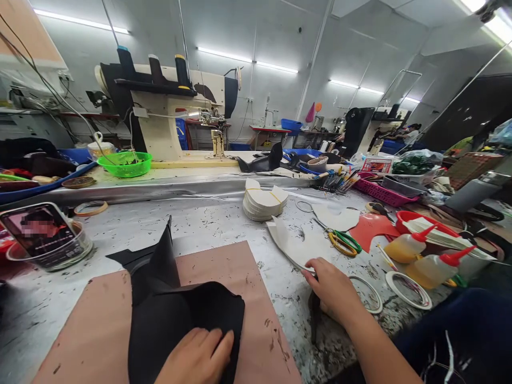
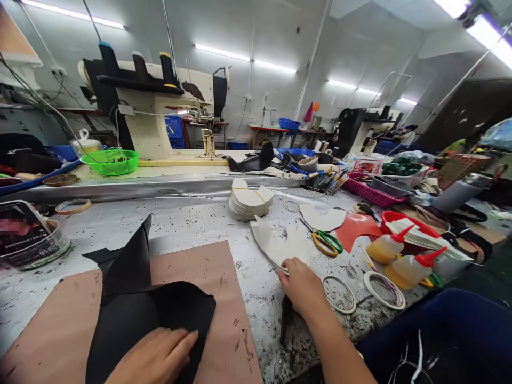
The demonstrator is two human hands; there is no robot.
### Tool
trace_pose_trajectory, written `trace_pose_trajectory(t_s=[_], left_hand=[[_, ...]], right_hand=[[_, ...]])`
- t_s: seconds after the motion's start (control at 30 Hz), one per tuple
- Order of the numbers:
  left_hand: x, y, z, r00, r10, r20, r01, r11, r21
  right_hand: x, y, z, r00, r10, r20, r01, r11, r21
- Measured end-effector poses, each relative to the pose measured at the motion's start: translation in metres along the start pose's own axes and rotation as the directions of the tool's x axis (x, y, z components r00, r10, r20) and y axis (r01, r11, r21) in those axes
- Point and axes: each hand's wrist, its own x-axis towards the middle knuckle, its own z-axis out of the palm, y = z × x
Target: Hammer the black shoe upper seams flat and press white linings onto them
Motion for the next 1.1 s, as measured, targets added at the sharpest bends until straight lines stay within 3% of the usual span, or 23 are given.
trace_pose_trajectory(t_s=[0.07,0.13,0.2,0.3,0.4,0.53,0.67,0.73,0.83,0.97,1.1], left_hand=[[0.018,-0.008,-0.001,0.991,-0.037,0.13,0.039,0.999,-0.015],[0.033,-0.016,0.003,0.986,0.058,0.158,-0.055,0.998,-0.027],[0.042,-0.023,0.01,0.986,0.125,0.112,-0.116,0.99,-0.082],[0.044,-0.031,0.02,0.994,0.109,0.024,-0.102,0.975,-0.2],[0.041,-0.036,0.026,0.993,0.121,-0.018,-0.121,0.96,-0.254],[0.038,-0.037,0.031,0.987,0.154,-0.056,-0.162,0.96,-0.228],[0.034,-0.035,0.034,0.974,0.207,-0.095,-0.22,0.964,-0.152],[0.033,-0.035,0.036,0.965,0.236,-0.112,-0.249,0.961,-0.121],[0.032,-0.034,0.039,0.961,0.236,-0.142,-0.252,0.962,-0.107],[0.032,-0.034,0.044,0.966,0.195,-0.169,-0.216,0.97,-0.111],[0.031,-0.032,0.048,0.963,0.171,-0.208,-0.202,0.97,-0.138]], right_hand=[[-0.026,0.009,0.011,0.999,0.026,-0.045,-0.027,0.999,-0.022],[-0.047,0.025,0.024,0.994,0.035,-0.106,-0.039,0.998,-0.042],[-0.062,0.041,0.036,0.988,0.009,-0.157,-0.02,0.998,-0.062],[-0.071,0.053,0.046,0.986,-0.067,-0.151,0.055,0.995,-0.081],[-0.071,0.049,0.046,0.988,-0.119,-0.097,0.114,0.992,-0.055],[-0.066,0.038,0.042,0.995,-0.073,-0.072,0.071,0.997,-0.037],[-0.061,0.009,0.021,0.996,0.006,-0.094,-0.004,1.0,0.027],[-0.055,-0.02,0.001,0.998,0.061,-0.018,-0.059,0.995,0.081],[-0.043,-0.069,-0.026,0.968,-0.1,0.231,0.055,0.979,0.194],[-0.029,-0.111,-0.038,0.952,-0.21,0.221,0.133,0.938,0.32],[-0.025,-0.116,-0.035,0.918,-0.239,0.315,0.162,0.954,0.251]])
